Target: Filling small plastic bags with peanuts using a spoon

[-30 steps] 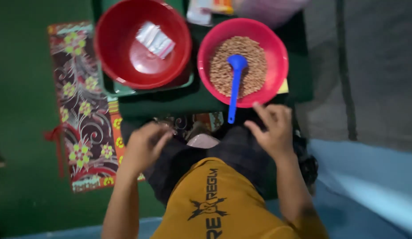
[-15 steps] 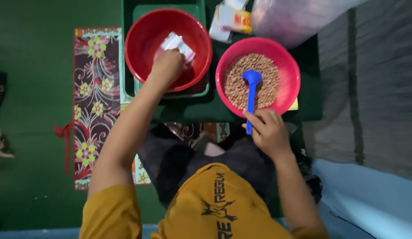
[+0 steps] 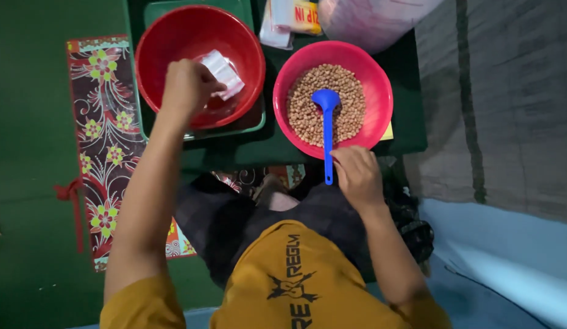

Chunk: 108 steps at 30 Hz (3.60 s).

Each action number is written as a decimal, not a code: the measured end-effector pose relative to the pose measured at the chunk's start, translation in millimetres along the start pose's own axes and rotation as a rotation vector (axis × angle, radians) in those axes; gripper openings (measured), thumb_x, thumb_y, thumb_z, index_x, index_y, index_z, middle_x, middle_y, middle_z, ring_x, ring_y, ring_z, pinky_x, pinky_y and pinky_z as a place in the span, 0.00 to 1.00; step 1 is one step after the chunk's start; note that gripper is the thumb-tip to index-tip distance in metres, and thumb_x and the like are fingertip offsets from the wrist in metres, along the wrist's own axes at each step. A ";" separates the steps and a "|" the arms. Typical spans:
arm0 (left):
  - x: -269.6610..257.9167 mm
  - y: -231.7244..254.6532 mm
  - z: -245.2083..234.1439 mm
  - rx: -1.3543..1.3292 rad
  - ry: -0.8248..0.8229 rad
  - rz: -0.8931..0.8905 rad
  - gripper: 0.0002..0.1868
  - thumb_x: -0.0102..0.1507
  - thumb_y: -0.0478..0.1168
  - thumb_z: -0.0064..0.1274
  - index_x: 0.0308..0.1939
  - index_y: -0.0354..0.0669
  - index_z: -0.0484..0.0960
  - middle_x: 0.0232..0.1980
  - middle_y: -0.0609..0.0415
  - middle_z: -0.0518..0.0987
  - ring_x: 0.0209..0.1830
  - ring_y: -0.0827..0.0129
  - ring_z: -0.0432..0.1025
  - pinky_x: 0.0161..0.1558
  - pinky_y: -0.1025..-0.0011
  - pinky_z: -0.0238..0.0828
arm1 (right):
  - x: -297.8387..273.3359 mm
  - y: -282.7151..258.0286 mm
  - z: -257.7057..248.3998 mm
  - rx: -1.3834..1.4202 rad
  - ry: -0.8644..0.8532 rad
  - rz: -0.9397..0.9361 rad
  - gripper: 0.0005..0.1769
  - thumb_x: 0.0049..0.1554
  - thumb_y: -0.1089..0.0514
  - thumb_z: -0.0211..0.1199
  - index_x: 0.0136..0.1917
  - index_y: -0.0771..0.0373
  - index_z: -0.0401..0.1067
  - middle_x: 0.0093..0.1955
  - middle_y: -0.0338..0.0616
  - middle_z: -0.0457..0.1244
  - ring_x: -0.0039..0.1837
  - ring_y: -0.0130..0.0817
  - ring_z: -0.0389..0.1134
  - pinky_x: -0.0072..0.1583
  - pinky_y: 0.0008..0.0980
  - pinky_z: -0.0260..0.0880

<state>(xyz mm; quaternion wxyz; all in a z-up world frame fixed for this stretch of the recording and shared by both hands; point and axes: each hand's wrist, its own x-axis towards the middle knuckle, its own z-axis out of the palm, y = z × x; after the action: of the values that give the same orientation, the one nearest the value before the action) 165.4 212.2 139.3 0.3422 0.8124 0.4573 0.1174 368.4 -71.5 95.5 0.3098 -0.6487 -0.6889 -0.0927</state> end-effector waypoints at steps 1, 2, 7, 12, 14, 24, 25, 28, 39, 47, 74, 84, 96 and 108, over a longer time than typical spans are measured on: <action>0.5 -2.8 -1.0 0.000 -0.009 0.004 0.05 0.54 0.36 0.62 0.29 0.37 0.83 0.24 0.49 0.79 0.21 0.68 0.73 0.28 0.74 0.70 | -0.9 0.8 0.4 -0.004 -0.001 0.009 0.07 0.59 0.64 0.50 0.48 0.66 0.69 0.45 0.46 0.63 0.46 0.46 0.62 0.49 0.41 0.59; 1.0 -5.5 -2.2 -0.008 0.021 0.078 0.04 0.58 0.33 0.58 0.31 0.35 0.83 0.25 0.48 0.79 0.22 0.67 0.73 0.27 0.72 0.70 | -1.8 1.6 0.8 -0.004 -0.012 0.017 0.07 0.58 0.65 0.52 0.49 0.65 0.69 0.46 0.45 0.63 0.47 0.46 0.62 0.50 0.41 0.60; 1.1 -16.1 -1.0 -0.027 0.104 0.157 0.11 0.59 0.25 0.46 0.44 0.27 0.79 0.33 0.37 0.79 0.28 0.57 0.76 0.32 0.66 0.72 | -0.9 2.6 -0.6 0.013 -0.016 0.027 0.07 0.57 0.65 0.53 0.49 0.64 0.69 0.46 0.44 0.64 0.46 0.45 0.62 0.48 0.40 0.59; 2.5 -17.8 -3.1 -0.060 0.142 0.106 0.08 0.61 0.26 0.40 0.36 0.32 0.77 0.30 0.46 0.78 0.25 0.63 0.75 0.29 0.67 0.69 | 7.8 -2.1 -8.5 0.016 -0.052 0.012 0.09 0.57 0.68 0.53 0.51 0.64 0.70 0.46 0.45 0.64 0.46 0.44 0.63 0.48 0.39 0.60; 5.5 -29.6 1.3 -0.029 0.181 0.138 0.05 0.59 0.27 0.48 0.34 0.34 0.80 0.31 0.47 0.79 0.29 0.62 0.75 0.33 0.66 0.70 | 5.7 -2.0 -14.6 0.069 -0.111 0.060 0.17 0.53 0.73 0.49 0.55 0.65 0.67 0.50 0.48 0.62 0.51 0.46 0.61 0.54 0.41 0.60; -33.0 -8.2 17.3 -0.314 0.335 0.187 0.02 0.59 0.30 0.57 0.34 0.38 0.82 0.26 0.46 0.78 0.29 0.62 0.75 0.36 0.70 0.70 | 52.0 -49.7 -55.0 0.282 0.150 0.192 0.12 0.50 0.68 0.61 0.49 0.63 0.73 0.48 0.45 0.64 0.47 0.45 0.67 0.49 0.37 0.68; -49.4 4.7 24.2 -0.312 0.331 0.188 0.02 0.59 0.30 0.57 0.34 0.38 0.82 0.26 0.46 0.78 0.29 0.62 0.75 0.36 0.70 0.70 | 52.4 -53.9 -49.9 0.282 0.151 0.196 0.12 0.50 0.68 0.61 0.49 0.63 0.73 0.48 0.45 0.64 0.47 0.45 0.67 0.49 0.37 0.68; -95.4 41.7 44.0 -0.385 0.333 0.234 0.02 0.57 0.30 0.57 0.33 0.37 0.81 0.30 0.41 0.78 0.36 0.51 0.75 0.41 0.63 0.68 | 55.8 -67.0 -33.8 0.552 0.135 0.394 0.09 0.48 0.58 0.67 0.44 0.58 0.74 0.41 0.38 0.66 0.36 0.35 0.66 0.38 0.27 0.68; -168.2 60.9 88.5 -0.733 -0.019 0.121 0.04 0.51 0.33 0.61 0.28 0.39 0.82 0.26 0.52 0.81 0.27 0.70 0.75 0.34 0.72 0.70 | 36.5 -84.4 -15.9 0.560 -0.034 0.423 0.04 0.51 0.61 0.61 0.35 0.57 0.73 0.30 0.38 0.65 0.31 0.39 0.66 0.31 0.29 0.66; -179.6 63.7 104.5 -0.567 0.152 0.117 0.03 0.59 0.34 0.48 0.30 0.37 0.74 0.19 0.50 0.73 0.21 0.66 0.67 0.25 0.69 0.65 | 33.0 -90.5 -13.2 0.266 0.163 0.095 0.15 0.50 0.67 0.54 0.24 0.59 0.58 0.24 0.40 0.53 0.28 0.38 0.58 0.31 0.27 0.62; -123.0 72.4 12.3 -0.075 0.153 0.679 0.04 0.58 0.34 0.55 0.37 0.41 0.79 0.39 0.52 0.74 0.42 0.55 0.73 0.42 0.68 0.70 | 33.8 11.5 -39.9 -0.080 -0.358 -0.295 0.14 0.54 0.50 0.57 0.53 0.53 0.70 0.38 0.41 0.56 0.42 0.41 0.59 0.43 0.37 0.61; -77.9 70.9 21.2 0.043 0.203 0.795 0.06 0.60 0.30 0.55 0.38 0.28 0.80 0.38 0.42 0.72 0.38 0.52 0.69 0.39 0.61 0.68 | 29.2 15.0 -29.7 0.165 0.289 0.396 0.13 0.63 0.56 0.47 0.50 0.66 0.68 0.37 0.47 0.66 0.40 0.36 0.69 0.46 0.32 0.66; -30.1 63.5 65.4 0.029 0.098 0.536 0.07 0.57 0.37 0.53 0.38 0.46 0.75 0.32 0.50 0.76 0.37 0.53 0.74 0.38 0.63 0.72 | 45.1 3.9 -49.7 0.490 0.706 0.527 0.14 0.61 0.60 0.49 0.47 0.76 0.67 0.27 0.52 0.60 0.29 0.27 0.61 0.31 0.18 0.61; -29.6 93.4 59.5 -0.040 -0.036 0.207 0.18 0.59 0.37 0.50 0.42 0.45 0.54 0.32 0.35 0.74 0.35 0.34 0.71 0.39 0.46 0.68 | 78.7 -28.6 -61.6 0.176 0.425 -0.318 0.07 0.52 0.65 0.60 0.41 0.73 0.73 0.38 0.53 0.65 0.34 0.46 0.67 0.36 0.38 0.70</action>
<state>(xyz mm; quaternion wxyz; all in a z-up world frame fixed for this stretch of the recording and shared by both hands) 240.9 128.7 160.9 0.3524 0.8505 0.3620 0.1465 362.7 -42.3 195.1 0.4843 -0.4688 -0.7071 -0.2140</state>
